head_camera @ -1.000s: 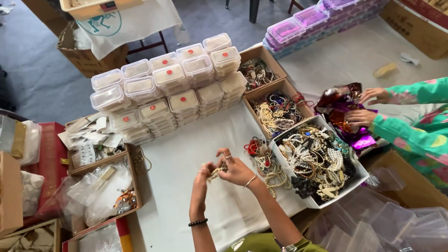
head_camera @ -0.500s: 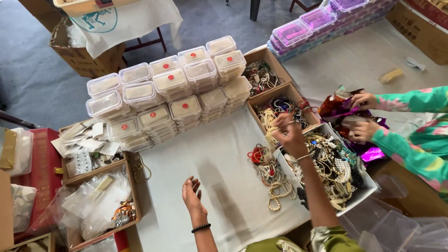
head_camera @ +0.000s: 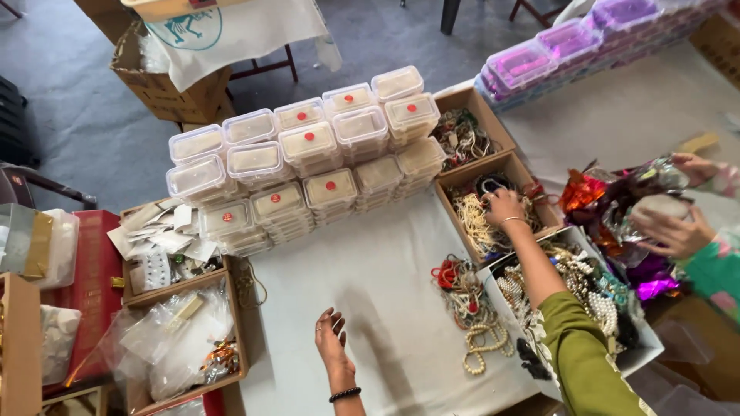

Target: The person picks up various necklaces and bracelets from boxes on a table, places them into small cloth bags, and then puts the bags into clear plastic containers. They also handle a red string and a small white packet during the process.

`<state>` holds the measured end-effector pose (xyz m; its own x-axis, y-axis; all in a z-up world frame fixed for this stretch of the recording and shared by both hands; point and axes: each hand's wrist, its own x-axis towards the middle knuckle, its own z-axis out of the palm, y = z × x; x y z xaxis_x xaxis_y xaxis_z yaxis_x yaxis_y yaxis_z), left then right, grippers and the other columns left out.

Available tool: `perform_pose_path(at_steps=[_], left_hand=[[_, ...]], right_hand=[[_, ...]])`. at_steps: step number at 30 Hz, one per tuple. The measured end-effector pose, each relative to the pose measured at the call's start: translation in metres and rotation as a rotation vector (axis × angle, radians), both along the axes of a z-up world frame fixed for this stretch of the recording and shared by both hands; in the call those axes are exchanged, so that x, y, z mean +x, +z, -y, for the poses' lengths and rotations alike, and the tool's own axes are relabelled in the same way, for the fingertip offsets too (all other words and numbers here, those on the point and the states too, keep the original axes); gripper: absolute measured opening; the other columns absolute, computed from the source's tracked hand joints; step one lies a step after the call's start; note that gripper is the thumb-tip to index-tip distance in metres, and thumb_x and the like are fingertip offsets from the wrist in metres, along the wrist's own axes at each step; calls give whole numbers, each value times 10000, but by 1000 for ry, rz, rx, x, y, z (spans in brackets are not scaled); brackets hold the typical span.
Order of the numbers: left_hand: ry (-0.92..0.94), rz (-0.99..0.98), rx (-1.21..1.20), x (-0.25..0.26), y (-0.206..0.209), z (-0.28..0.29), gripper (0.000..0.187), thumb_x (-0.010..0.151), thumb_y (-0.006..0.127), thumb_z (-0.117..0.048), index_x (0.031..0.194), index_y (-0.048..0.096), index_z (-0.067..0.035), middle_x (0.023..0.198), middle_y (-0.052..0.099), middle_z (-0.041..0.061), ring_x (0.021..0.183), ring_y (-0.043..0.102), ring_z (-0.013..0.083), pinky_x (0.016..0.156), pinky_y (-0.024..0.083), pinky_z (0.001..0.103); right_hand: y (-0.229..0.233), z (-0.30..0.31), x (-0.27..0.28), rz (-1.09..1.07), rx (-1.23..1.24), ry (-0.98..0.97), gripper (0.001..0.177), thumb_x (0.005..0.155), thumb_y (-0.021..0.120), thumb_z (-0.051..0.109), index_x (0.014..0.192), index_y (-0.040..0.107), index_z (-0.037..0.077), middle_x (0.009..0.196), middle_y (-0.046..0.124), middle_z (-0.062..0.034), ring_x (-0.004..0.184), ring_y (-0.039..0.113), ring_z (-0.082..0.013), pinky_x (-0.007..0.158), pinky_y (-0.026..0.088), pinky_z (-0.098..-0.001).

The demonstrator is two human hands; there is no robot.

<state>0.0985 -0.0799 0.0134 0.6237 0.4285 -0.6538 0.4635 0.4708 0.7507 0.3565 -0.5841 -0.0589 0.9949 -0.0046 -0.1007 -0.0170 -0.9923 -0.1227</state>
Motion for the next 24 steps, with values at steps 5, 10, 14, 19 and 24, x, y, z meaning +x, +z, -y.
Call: perform_pose_path(at_steps=[5,10,14,19,24], left_hand=[[13,2,-59,6,-16,1,396,994,500,-394,1276,643,-156,1209,680,48,1142,601,194,988,416,385],[56,-40,-35,3,-1,-4,406,986,508,-399,1279,636,-149,1215,681,36,1149,600,181,997,404,383],[50,-47,-31,2,1,-7,420,976,511,-401,1290,627,-149,1227,675,33,1162,591,181,1016,405,381],[48,-43,-46,6,5,-5,428,970,511,-397,1294,630,-145,1229,675,40,1169,594,193,1024,404,382],[44,-13,-26,9,2,-5,406,982,500,-379,1287,631,-145,1214,678,27,1151,601,175,1011,414,362]], right_hand=[[55,-25,-49,-129,-195,142,409,808,736,343,1182,701,181,1202,643,-107,1184,621,-314,957,544,-449],[107,19,-31,-623,-211,-6,341,828,732,343,1166,774,318,1253,745,-42,1149,712,-242,993,555,-376],[163,-14,-9,-460,-269,-273,359,936,646,286,1289,716,294,1343,693,-53,1219,654,-260,1007,489,-479],[24,6,36,-97,77,-33,682,789,603,37,1415,614,306,1407,619,-124,1200,632,-356,1010,524,-536],[0,-47,29,66,-149,26,563,808,642,82,1352,602,223,1415,606,-126,1223,597,-376,893,525,-593]])
